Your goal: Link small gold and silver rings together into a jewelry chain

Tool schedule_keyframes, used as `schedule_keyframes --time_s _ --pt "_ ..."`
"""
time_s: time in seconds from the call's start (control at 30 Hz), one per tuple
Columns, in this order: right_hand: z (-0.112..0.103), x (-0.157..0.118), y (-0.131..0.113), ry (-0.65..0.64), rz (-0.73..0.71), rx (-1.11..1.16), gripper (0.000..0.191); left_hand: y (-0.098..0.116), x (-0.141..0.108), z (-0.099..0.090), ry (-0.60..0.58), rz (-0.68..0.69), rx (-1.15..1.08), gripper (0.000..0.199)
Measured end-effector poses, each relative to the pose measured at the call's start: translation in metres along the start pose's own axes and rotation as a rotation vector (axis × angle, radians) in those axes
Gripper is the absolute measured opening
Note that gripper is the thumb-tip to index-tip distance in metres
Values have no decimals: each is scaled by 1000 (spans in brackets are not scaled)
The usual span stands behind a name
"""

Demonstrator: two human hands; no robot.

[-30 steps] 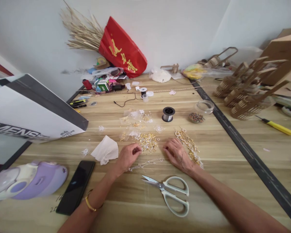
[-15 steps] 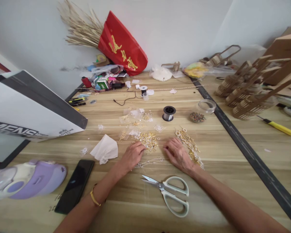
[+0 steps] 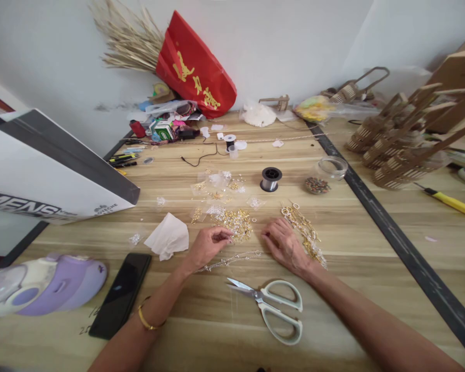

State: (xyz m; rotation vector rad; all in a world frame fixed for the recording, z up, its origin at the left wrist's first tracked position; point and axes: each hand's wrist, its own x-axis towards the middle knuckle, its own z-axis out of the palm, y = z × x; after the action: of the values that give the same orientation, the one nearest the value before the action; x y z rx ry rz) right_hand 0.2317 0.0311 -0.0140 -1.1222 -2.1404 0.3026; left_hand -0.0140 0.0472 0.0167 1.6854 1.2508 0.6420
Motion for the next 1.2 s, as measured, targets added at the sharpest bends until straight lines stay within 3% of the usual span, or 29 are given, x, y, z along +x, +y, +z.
schedule_keyframes --time_s 0.3,0.43,0.67,1.03,1.2 --pt "-2 1 -1 13 -21 -5 13 7 3 2 -15 41 44 9" --pt "-1 0 -2 8 -8 -14 12 10 2 10 -27 105 235 9" --pt "-1 0 0 9 -15 -3 12 7 -7 16 -165 242 626 18" --pt "0 0 0 11 -14 1 12 3 -10 1 -133 214 575 20" --pt "-1 -1 0 12 -13 -11 12 -1 -12 0 -115 206 608 11"
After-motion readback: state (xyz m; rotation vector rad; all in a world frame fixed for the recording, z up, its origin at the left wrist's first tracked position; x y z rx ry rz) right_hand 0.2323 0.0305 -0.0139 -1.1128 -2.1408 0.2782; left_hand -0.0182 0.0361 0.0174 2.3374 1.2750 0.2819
